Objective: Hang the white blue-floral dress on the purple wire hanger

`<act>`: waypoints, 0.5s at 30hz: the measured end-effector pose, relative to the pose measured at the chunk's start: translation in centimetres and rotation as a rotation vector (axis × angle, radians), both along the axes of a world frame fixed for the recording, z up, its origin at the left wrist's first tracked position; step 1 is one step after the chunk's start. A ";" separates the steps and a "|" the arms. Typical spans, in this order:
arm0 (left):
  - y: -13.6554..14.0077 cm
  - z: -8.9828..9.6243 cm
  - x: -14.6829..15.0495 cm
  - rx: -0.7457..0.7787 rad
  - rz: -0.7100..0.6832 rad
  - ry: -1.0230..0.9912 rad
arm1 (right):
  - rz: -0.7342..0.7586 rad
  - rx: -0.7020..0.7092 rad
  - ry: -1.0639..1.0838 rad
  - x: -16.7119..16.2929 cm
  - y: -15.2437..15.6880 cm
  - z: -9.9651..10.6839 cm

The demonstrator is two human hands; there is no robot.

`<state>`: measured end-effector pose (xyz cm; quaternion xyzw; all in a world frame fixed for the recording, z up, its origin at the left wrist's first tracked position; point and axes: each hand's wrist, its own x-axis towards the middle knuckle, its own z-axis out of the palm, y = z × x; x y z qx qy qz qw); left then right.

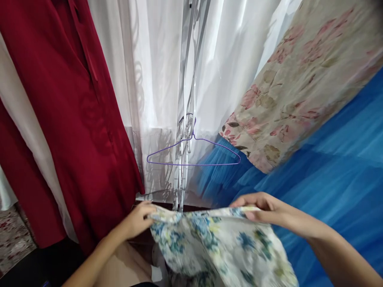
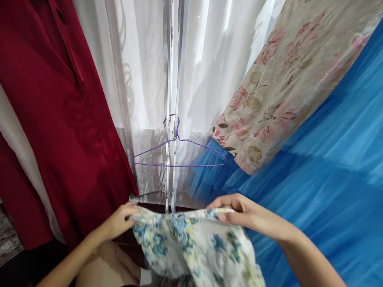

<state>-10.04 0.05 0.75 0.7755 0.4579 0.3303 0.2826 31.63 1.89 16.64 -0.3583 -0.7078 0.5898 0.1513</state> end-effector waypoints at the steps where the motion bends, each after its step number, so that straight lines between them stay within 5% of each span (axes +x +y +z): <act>1: 1.2 1.4 -1.3 0.039 0.055 -0.021 | -0.023 0.065 -0.018 -0.8 0.7 0.1; 8: 8.9 9.1 -6.5 -0.001 0.166 -0.426 | -0.303 0.405 0.095 -6.2 7.0 -3.3; 15: 12.2 12.1 -5.8 -0.018 0.248 -0.679 | -0.283 0.422 0.034 -7.9 10.4 -3.4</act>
